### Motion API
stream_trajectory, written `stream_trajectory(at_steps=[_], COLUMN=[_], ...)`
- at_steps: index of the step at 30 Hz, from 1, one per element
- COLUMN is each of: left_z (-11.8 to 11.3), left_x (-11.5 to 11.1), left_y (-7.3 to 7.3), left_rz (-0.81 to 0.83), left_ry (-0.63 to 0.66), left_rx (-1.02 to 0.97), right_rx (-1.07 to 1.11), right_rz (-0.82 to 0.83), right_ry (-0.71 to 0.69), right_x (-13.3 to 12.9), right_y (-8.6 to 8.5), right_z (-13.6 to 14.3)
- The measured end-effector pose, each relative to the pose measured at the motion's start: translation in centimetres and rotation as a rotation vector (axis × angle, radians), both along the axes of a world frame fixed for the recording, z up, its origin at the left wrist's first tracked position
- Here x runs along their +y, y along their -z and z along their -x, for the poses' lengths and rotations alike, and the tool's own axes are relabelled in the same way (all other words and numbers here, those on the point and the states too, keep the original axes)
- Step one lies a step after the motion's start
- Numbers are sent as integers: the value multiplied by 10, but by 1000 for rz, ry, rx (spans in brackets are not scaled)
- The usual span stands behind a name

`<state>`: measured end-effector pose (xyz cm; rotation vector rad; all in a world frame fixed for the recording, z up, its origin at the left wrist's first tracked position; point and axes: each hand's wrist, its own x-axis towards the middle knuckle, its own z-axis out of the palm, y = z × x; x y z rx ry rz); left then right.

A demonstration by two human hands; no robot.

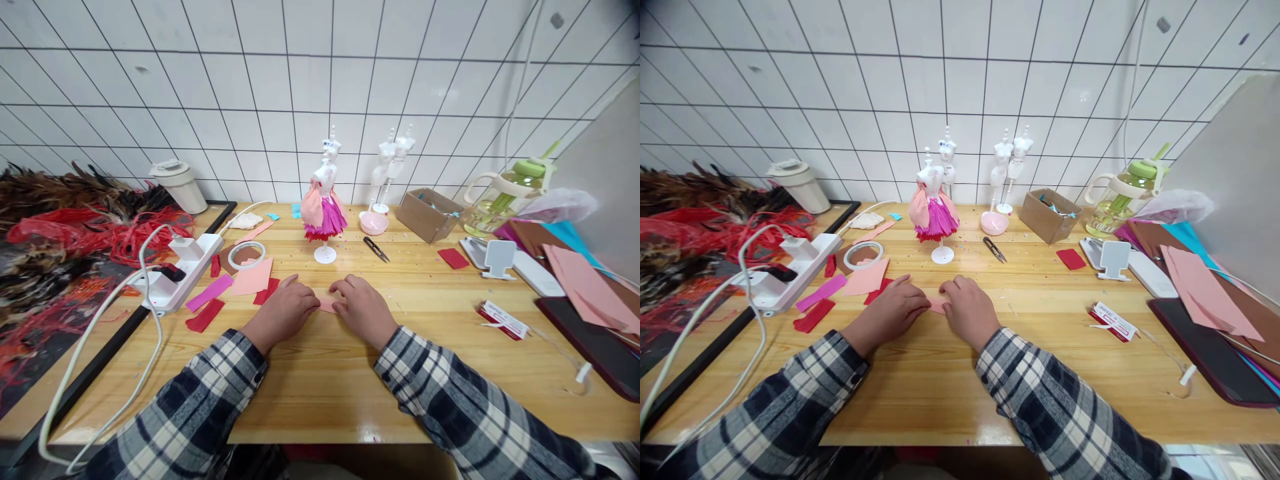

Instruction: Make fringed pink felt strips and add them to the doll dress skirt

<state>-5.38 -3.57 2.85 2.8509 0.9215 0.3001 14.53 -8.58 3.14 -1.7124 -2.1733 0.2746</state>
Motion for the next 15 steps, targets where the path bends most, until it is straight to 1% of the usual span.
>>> stream_trajectory(at_steps=[3, 5, 11, 15], left_z=[0, 0, 2, 4], left_x=[-1, -2, 1, 7], left_y=[-3, -4, 1, 5], left_rz=[19, 46, 70, 100], left_ry=[-9, -18, -88, -130], left_rx=[-7, -17, -84, -100], right_rx=[-52, -87, -125, -58], right_rz=[15, 40, 58, 114], right_ry=[-105, -125, -85, -38], right_x=[-1, -1, -1, 0], right_y=[-2, -1, -3, -1], right_z=[2, 3, 3, 2])
